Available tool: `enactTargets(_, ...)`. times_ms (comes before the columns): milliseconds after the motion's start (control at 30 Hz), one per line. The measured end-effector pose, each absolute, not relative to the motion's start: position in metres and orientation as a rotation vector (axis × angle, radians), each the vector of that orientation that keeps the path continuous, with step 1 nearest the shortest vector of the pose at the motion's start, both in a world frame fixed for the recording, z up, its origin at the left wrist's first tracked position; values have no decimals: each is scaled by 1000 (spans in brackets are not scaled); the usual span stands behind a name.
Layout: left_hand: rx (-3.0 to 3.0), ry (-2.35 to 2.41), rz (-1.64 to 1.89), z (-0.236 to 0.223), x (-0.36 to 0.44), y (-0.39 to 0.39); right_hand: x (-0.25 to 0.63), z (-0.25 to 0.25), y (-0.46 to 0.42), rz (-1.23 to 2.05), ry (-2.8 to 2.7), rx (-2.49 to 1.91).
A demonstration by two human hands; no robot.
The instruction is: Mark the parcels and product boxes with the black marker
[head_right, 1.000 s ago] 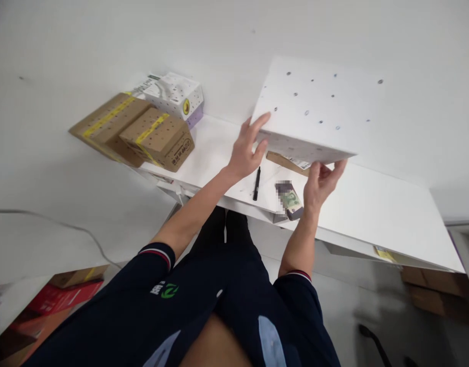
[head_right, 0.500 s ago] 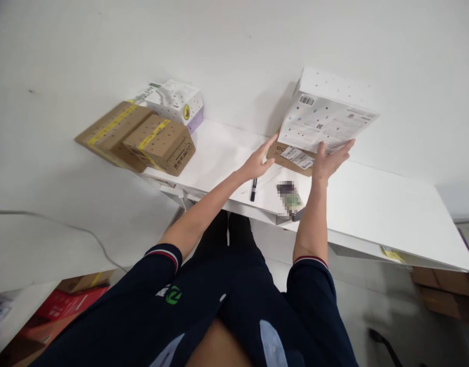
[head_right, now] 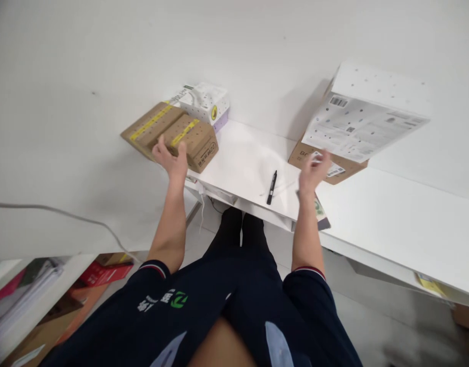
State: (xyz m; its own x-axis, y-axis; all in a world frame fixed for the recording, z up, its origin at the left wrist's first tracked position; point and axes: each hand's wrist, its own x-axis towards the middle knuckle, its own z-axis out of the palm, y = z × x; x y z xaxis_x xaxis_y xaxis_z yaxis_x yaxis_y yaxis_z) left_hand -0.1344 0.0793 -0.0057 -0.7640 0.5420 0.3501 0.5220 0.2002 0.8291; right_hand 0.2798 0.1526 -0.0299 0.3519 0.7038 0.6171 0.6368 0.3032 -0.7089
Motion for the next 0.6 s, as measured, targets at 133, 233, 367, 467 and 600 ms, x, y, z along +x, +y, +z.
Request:
enactTargets(133,760,2352,1661,-13,-155,99,162,-50,132,609,-1634,-1279)
enactTargets(233,674,2287,1657,-22,-163,106,85,-47,144,799,-1845,-1115)
enactTargets(367,704,2130,1652,-26,-168,104,11,-33,183,978,-1803,-1082)
enactTargets(467,711,1962,1641,-23,-168,97,-13,-28,199,1096,-1684,-1113)
enactTargets(600,774,1762,1605,-21,-155,80,10,-36,177,1042,-1621,-1124)
